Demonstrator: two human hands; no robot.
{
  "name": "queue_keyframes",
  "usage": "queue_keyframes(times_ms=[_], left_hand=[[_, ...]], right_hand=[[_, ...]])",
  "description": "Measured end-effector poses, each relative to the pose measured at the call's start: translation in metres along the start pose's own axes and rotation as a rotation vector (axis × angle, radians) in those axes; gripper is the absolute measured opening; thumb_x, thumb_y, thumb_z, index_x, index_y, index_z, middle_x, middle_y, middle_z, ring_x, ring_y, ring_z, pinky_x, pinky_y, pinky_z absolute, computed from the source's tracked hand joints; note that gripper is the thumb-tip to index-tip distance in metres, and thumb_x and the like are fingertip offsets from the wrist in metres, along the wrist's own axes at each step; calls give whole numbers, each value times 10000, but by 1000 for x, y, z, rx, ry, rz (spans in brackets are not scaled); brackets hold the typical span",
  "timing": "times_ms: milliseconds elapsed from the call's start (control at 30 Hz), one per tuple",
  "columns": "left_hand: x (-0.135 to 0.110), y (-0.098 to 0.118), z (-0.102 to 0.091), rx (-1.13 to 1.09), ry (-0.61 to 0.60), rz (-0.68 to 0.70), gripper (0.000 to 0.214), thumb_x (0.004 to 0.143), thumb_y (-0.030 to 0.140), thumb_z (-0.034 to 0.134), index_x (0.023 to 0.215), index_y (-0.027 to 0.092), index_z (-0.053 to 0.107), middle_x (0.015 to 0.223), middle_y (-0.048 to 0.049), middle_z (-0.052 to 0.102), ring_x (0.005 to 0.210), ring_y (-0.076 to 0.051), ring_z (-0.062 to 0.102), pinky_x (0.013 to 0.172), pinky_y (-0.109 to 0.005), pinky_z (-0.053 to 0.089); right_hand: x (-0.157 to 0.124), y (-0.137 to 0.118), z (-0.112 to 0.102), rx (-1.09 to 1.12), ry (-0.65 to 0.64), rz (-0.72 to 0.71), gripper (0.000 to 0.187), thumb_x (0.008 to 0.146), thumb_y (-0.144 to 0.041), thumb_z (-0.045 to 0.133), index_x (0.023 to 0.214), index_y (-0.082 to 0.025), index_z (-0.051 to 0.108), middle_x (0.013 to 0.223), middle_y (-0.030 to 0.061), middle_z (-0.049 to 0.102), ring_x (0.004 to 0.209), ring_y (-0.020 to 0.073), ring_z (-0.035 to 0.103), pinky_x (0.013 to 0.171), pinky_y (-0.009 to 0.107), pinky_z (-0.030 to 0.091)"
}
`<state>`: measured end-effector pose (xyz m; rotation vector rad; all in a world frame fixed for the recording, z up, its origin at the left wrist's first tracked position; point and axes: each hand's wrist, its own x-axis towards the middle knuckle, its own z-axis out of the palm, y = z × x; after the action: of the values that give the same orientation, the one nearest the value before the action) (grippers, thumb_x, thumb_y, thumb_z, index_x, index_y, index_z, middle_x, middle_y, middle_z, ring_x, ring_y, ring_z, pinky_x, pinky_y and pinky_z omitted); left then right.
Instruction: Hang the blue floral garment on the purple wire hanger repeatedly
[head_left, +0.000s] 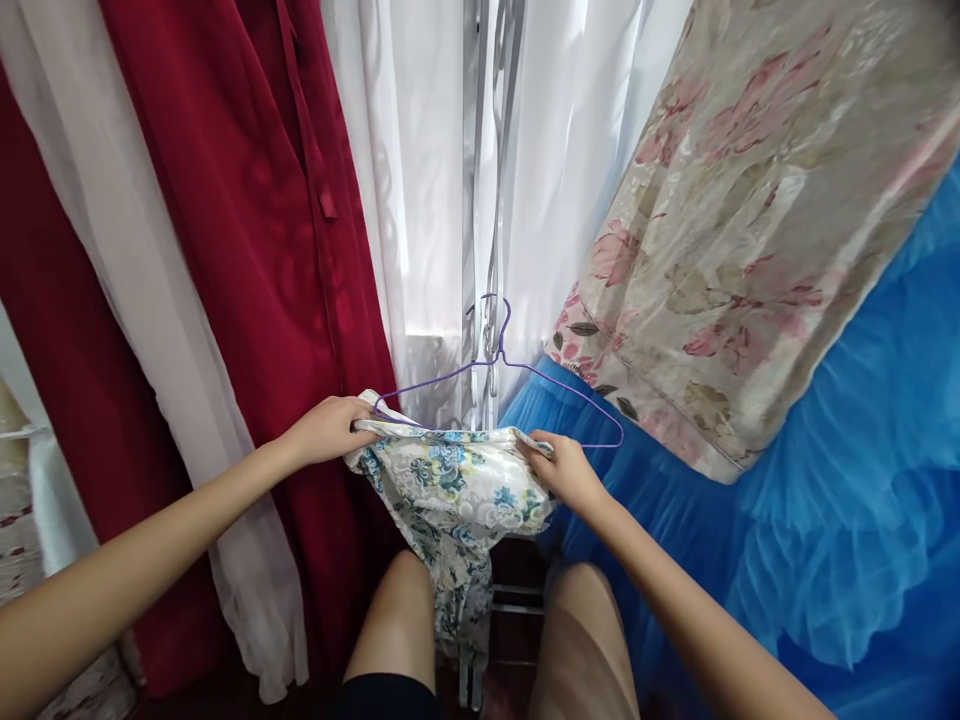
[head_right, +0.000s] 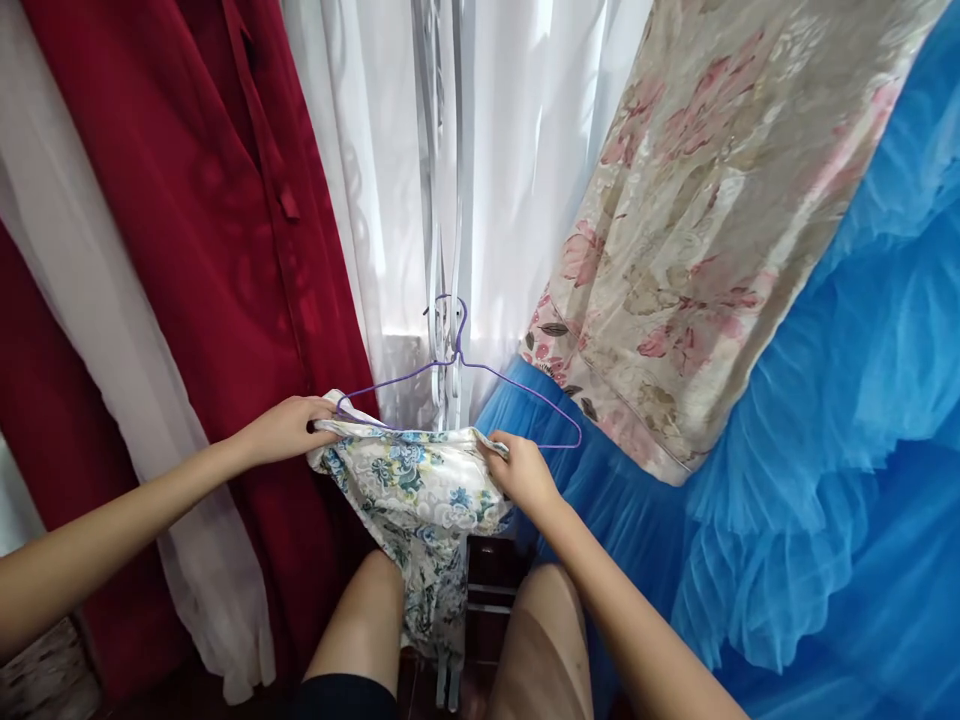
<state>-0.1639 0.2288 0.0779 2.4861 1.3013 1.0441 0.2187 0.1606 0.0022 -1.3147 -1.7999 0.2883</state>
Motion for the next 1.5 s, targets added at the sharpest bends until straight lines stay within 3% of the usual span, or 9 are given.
queue_keyframes(times_ms=[200,400,500,633,833,1033,1300,1400,1500], left_hand=[[17,52,-23,201,-36,214,103,685,277,654,709,223,738,1082,-89,734,1089,-324,630,1058,-428,431],[32,103,13,-137,52,256,88,708,253,624,657,183,604,1036,-80,694,930,-238,653,814,-319,506],[32,105,37,-195,173,167,108,717,243,651,779,187,583,791,-1,614,705,-158,584,670,-259,453],[31,95,50,-227,276,130,137,754,227,650,877,183,608,810,9,604,718,-148,590,679,-241,444],[31,92,48,-142,260,225,141,758,188,615,897,181,640,863,-9,661,796,-181,616,751,-263,457],[28,78,48,-148,224,223,146,785,197,614,919,180,669,910,-19,690,827,-190,638,761,-269,460],[26,79,49,-164,212,254,132,827,197,593,905,163,693,901,-30,694,848,-194,651,760,-276,472],[27,76,45,-146,234,268,128,844,216,610,890,162,717,907,-37,685,856,-191,652,755,-274,479],[27,67,34,-100,308,271,163,867,280,637,935,179,745,1028,-59,668,981,-206,651,794,-272,503]], right_hand=[[-10,-14,-3,69,-23,23,375,941,-423,557,640,-200,578,551,-30,511,542,140,432,534,254,287],[-27,-16,-2,245,-5,12,270,914,-385,590,786,-174,700,622,-21,577,570,138,451,543,239,323],[-41,-1,-7,168,155,12,230,899,-360,617,1033,-192,699,619,-45,557,548,145,457,557,250,345],[-53,17,-35,-41,469,-33,630,837,-345,713,1405,-179,496,670,-50,580,570,166,516,601,276,401],[-37,20,-86,-101,493,-56,937,834,-380,730,1612,-155,257,651,-47,588,578,187,536,626,318,455],[-40,24,-96,-172,241,26,436,888,-494,674,1169,-170,747,710,27,659,585,177,564,586,296,434],[-33,17,-104,-250,362,30,773,895,-523,661,1530,-142,438,743,29,693,609,195,593,642,314,472],[-24,14,-110,-254,272,65,622,851,-589,689,1276,-135,688,901,111,750,649,210,632,633,315,474],[-25,0,-118,-173,178,41,458,868,-601,670,798,-154,739,646,40,662,550,161,539,542,273,379]])
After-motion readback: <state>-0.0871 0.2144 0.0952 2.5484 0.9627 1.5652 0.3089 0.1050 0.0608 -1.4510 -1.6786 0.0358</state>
